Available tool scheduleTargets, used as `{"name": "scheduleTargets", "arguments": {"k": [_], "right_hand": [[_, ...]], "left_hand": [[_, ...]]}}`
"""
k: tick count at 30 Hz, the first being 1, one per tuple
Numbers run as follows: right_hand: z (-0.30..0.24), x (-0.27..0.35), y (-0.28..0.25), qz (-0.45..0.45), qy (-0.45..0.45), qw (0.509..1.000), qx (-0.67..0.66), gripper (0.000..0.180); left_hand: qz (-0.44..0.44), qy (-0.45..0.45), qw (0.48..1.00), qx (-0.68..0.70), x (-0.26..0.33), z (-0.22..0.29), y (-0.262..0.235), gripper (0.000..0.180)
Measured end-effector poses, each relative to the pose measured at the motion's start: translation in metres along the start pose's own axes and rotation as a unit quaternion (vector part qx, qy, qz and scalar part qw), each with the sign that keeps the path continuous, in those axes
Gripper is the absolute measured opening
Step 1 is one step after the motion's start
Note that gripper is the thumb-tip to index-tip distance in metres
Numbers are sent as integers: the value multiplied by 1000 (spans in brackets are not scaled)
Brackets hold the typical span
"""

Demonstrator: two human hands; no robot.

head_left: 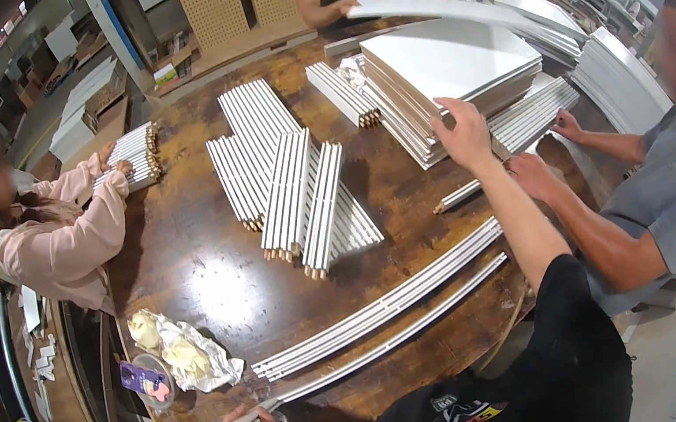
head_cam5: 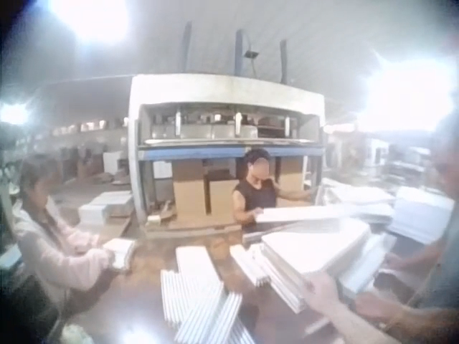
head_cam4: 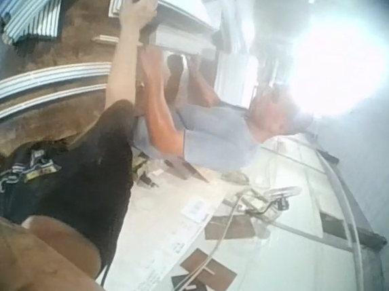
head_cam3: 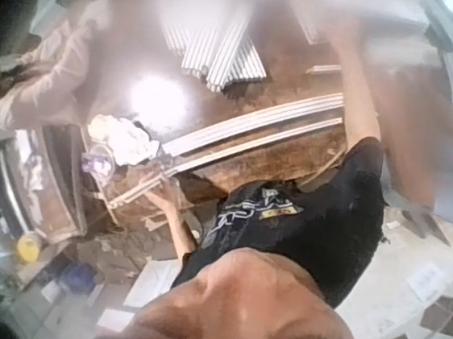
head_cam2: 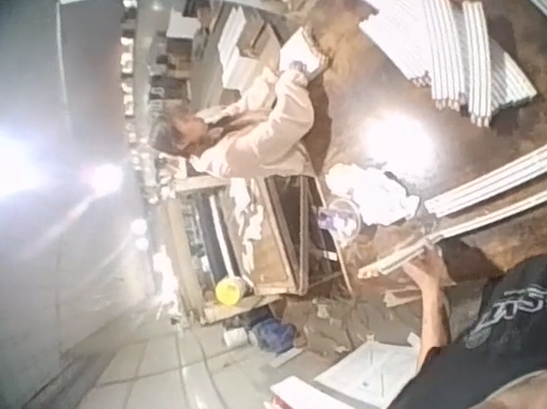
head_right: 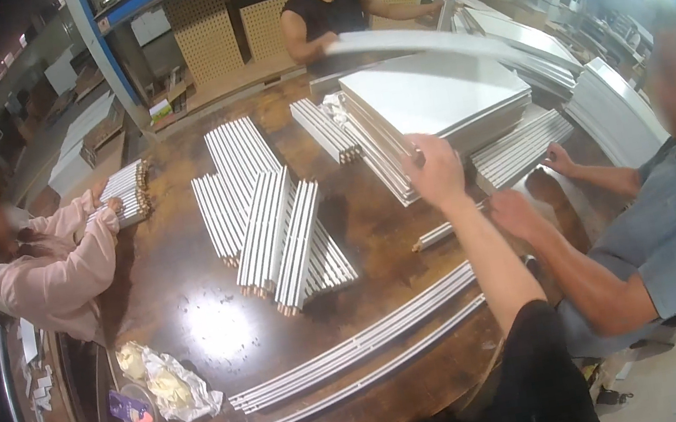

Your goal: The recorder is sanding and organizing wooden slats and cabinet panels in a furniture workshop.

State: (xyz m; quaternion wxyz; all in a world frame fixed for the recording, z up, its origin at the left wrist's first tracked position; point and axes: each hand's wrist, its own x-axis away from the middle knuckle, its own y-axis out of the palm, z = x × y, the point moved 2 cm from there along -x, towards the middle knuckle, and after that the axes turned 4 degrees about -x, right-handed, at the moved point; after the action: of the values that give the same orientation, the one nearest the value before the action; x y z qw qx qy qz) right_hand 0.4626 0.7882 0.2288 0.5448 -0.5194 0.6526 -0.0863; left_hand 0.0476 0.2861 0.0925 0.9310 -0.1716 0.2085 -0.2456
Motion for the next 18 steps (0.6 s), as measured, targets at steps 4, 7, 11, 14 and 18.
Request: {"name": "scheduleTargets", "arguments": {"k": [4,7,11,14,18], "right_hand": [[68,-23,37,-89,79,978,172,70],[49,-20,55,-153,126,949,244,82],[25,-1,60,-115,66,959,250,78],[8,7,50,-108,50,965,232,72],[17,20,38,-80,41,989,116,61]], "left_hand": [[-37,-22,997,-69,-6,21,5,47],[-36,66,989,-130,-1,21,-2,39],[-58,63,976,-201,-3,28,-1,43],[6,-64,998,11,-2,27,1,41],[-69,51,981,-173,1,5,0,54]]}}
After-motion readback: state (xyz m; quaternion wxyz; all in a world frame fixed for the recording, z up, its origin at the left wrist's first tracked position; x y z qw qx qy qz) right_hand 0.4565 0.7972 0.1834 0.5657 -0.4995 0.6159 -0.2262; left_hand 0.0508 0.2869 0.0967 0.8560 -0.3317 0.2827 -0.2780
